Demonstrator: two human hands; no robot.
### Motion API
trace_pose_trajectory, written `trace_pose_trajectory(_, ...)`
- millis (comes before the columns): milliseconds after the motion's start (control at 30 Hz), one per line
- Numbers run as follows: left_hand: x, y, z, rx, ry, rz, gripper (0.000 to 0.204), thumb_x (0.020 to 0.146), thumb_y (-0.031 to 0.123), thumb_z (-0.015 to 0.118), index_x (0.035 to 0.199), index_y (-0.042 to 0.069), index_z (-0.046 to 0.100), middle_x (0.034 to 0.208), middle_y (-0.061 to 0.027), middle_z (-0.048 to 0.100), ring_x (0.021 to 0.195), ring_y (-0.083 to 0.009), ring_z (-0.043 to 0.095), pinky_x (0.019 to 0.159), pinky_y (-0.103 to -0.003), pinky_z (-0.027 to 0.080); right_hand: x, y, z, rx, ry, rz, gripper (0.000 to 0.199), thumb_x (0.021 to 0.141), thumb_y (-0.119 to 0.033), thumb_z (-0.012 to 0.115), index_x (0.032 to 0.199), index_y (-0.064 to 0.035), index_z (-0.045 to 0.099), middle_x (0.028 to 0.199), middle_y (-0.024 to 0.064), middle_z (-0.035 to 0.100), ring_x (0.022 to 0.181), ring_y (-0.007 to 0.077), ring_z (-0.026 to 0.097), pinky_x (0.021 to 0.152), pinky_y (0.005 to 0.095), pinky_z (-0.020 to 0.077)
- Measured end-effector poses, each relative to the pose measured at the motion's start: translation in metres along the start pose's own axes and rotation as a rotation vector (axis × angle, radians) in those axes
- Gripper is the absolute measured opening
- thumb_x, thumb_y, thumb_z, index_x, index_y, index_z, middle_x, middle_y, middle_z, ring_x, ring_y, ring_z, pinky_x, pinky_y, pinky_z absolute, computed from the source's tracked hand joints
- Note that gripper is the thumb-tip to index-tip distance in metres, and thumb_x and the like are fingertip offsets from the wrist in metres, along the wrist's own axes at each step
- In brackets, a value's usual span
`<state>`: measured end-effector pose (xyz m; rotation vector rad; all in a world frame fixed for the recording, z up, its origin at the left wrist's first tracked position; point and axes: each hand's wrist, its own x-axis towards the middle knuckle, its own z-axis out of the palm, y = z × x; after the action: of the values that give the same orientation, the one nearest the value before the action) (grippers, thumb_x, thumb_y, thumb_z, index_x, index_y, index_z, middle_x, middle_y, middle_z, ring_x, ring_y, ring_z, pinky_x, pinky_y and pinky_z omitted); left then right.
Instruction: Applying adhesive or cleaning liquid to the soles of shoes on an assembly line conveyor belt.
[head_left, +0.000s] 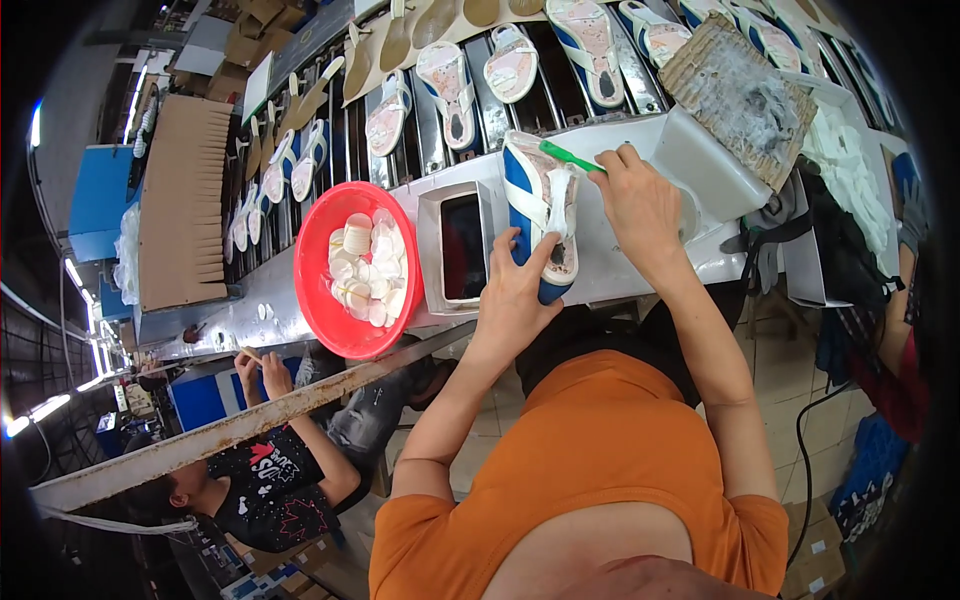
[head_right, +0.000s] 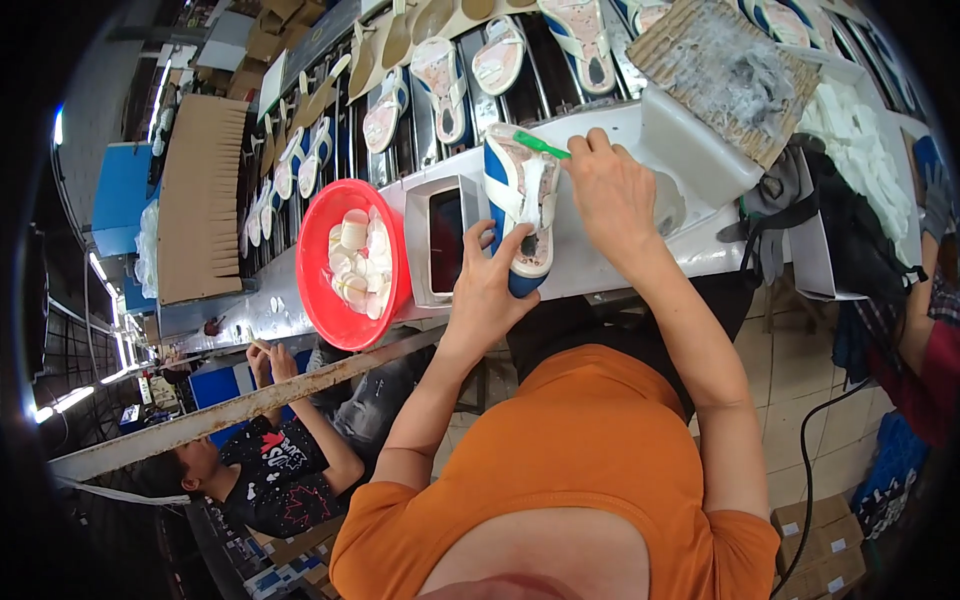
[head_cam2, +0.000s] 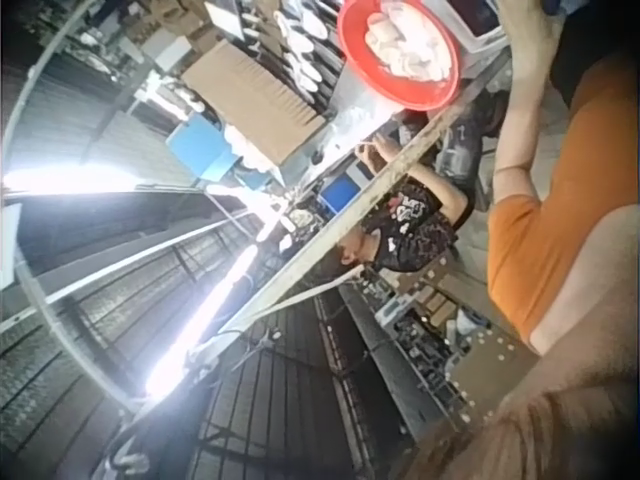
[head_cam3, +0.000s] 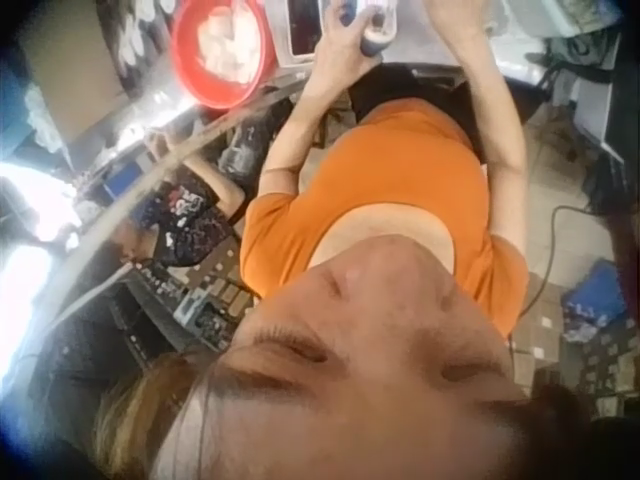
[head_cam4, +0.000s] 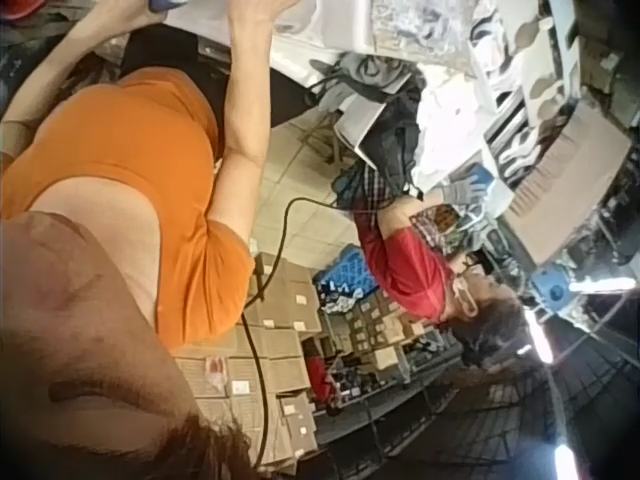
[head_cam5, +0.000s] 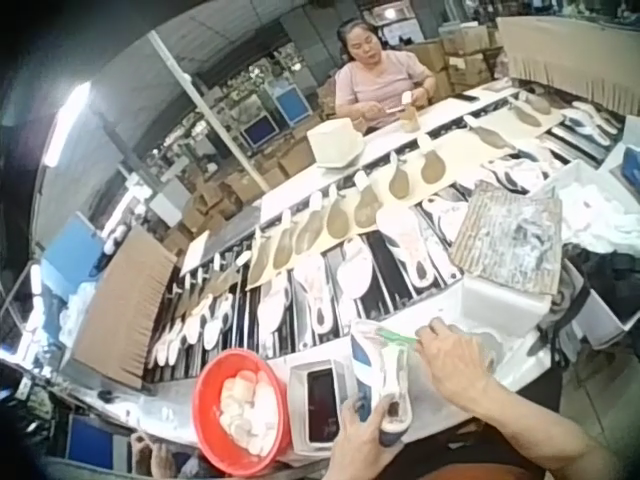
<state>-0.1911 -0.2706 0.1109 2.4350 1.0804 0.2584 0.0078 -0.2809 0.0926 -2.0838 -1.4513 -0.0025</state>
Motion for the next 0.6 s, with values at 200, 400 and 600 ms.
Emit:
trace_pose_trajectory(200,0.001,-0.005,-0.004,-0.061,-0.001,-0.007,0.078,0.060,0.006,0.079,0.131,0.020,0.048,0.132,-0.0226,0.033,0.116,-0.0464,0.047,0.088,-0.048,0.052,0.033,0.003,0.011,-0.025,-0.001,0.059,0.016,0.088,-0.021,0.064,0.095,-0.0072,0.066,0.088,0.0074,0.063,0.076,0.0293,0.066,0.064,0.0417,0.0500)
trace_pose_trajectory(400,0.001,-0.005,-0.004,-0.054,-0.001,-0.009,0.077,0.060,0.005,0.079,0.129,0.020,0.049,0.132,-0.0227,0.033,0.116,-0.0463,0.047,0.087,-0.048,0.052,0.067,0.015,0.027,0.141,-0.130,0.137,0.016,0.086,-0.020,0.065,0.093,-0.0065,0.068,0.089,0.0087,0.067,0.077,0.0311,0.066,0.066,0.0440,0.0501)
trace_pose_trajectory(600,0.001,0.000,-0.003,-0.034,-0.036,-0.001,0.078,0.060,0.006,0.080,0.130,0.021,0.049,0.132,-0.0225,0.033,0.118,-0.0462,0.045,0.086,-0.048,0.053,0.104,0.030,0.049,-0.078,-0.119,0.144,0.016,0.087,-0.017,0.062,0.095,-0.0055,0.068,0.087,0.0151,0.067,0.077,0.0346,0.065,0.066,0.0457,0.0494)
